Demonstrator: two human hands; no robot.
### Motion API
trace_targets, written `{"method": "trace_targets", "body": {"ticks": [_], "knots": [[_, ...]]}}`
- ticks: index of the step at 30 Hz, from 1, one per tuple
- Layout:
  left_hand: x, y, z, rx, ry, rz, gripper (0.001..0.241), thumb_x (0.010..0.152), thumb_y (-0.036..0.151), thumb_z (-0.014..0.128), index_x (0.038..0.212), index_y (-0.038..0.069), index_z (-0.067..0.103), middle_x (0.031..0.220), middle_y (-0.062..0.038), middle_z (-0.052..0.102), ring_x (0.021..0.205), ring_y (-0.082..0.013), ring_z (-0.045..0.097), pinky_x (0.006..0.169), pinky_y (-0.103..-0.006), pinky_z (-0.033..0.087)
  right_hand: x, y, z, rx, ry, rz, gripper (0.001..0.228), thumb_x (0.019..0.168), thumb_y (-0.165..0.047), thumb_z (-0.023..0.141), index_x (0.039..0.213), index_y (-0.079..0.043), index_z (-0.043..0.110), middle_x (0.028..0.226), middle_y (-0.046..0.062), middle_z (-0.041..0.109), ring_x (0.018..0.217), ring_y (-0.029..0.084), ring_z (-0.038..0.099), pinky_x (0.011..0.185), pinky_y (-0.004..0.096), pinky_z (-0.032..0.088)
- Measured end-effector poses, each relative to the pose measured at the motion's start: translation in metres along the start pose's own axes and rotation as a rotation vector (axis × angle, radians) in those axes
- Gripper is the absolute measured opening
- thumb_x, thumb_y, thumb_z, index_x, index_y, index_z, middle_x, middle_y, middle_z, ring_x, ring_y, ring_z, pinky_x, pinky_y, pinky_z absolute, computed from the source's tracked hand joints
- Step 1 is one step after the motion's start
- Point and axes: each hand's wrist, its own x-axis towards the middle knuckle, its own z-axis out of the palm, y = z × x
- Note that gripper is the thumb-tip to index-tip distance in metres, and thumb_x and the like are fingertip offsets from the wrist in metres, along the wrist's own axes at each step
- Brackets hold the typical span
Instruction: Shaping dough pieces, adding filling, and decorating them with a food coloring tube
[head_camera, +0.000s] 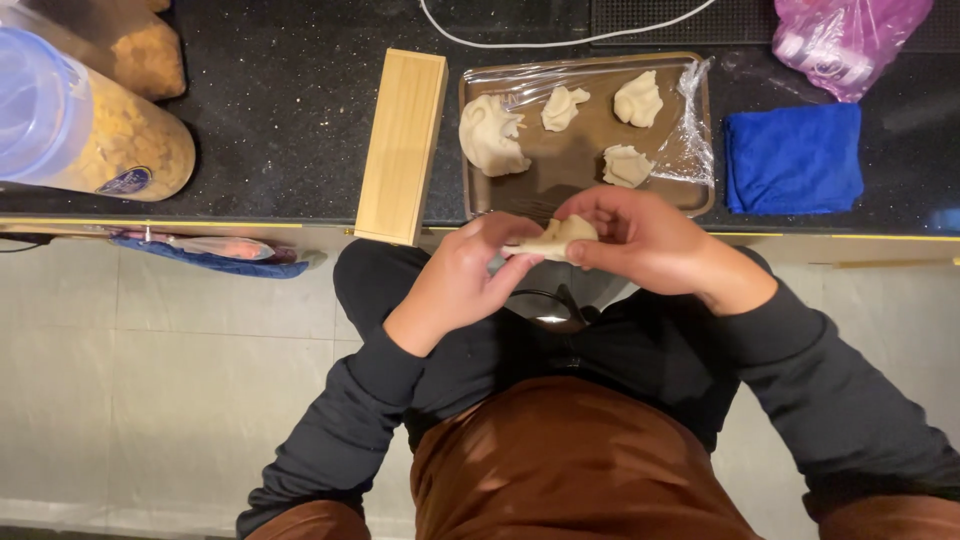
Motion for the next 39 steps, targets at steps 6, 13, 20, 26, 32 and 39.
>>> {"method": "trace_targets", "body": {"ticks": [6, 13, 20, 26, 32, 39], "knots": [[0.010, 0.012, -0.022, 0.028, 0.017, 0.028, 0.021, 0.091, 0.007, 0.072, 0.112, 0.003, 0.070, 0.098, -0.016, 0.074, 0.081, -0.0332, 0.072, 0.071, -0.0420, 0.060, 0.004, -0.016, -0.003, -0.116, 0.078, 0.008, 0.042, 0.088, 0.000, 0.074, 0.129, 0.003, 0.065, 0.096, 0.013, 0.070, 0.081, 0.017, 0.070, 0.076, 0.032, 0.060], [0.024, 0.013, -0.053, 0.085, 0.021, 0.034, 0.023, 0.093, -0.004, 0.054, 0.110, -0.002, 0.069, 0.098, -0.022, 0.072, 0.085, -0.0434, 0.070, 0.075, -0.0483, 0.058, 0.004, -0.024, -0.017, -0.398, 0.229, -0.006, 0.042, 0.092, -0.011, 0.075, 0.132, -0.005, 0.067, 0.105, 0.015, 0.073, 0.091, 0.023, 0.071, 0.077, 0.037, 0.059], [0.053, -0.030, -0.044, 0.348, 0.141, 0.056, 0.018, 0.095, 0.006, 0.071, 0.112, 0.003, 0.071, 0.106, -0.014, 0.067, 0.096, -0.0358, 0.068, 0.084, -0.0423, 0.057, 0.033, 0.005, -0.005, -0.914, 0.223, -0.438, 0.041, 0.090, -0.011, 0.077, 0.130, -0.004, 0.069, 0.115, 0.020, 0.069, 0.107, 0.041, 0.068, 0.087, 0.050, 0.057], [0.057, -0.089, -0.007, 0.661, 0.082, 0.180, 0.020, 0.099, 0.010, 0.064, 0.118, 0.008, 0.069, 0.106, -0.011, 0.066, 0.103, -0.0301, 0.067, 0.089, -0.0379, 0.056, 0.044, 0.034, 0.017, -1.594, 0.506, -0.805, 0.014, 0.096, -0.024, 0.068, 0.108, -0.018, 0.073, 0.112, 0.002, 0.074, 0.107, 0.025, 0.064, 0.095, 0.043, 0.049], [0.040, -0.089, 0.002, 0.969, 0.125, 0.160, 0.031, 0.106, 0.030, 0.059, 0.131, 0.012, 0.067, 0.136, -0.008, 0.067, 0.130, -0.0293, 0.055, 0.099, -0.0430, 0.046, 0.029, 0.039, 0.035, -1.542, 0.430, -0.787, 0.028, 0.107, -0.033, 0.052, 0.118, -0.015, 0.072, 0.130, 0.004, 0.069, 0.126, 0.031, 0.058, 0.106, 0.052, 0.040], [0.044, -0.057, -0.015, 0.844, -0.222, -0.226, 0.049, 0.111, 0.039, 0.041, 0.154, 0.017, 0.050, 0.161, -0.002, 0.046, 0.153, -0.0302, 0.025, 0.115, -0.0527, 0.026, 0.025, 0.000, 0.007, -0.825, 0.183, -0.621, 0.014, 0.105, -0.014, 0.052, 0.100, -0.009, 0.065, 0.125, 0.014, 0.072, 0.126, 0.053, 0.056, 0.098, 0.065, 0.041]]}}
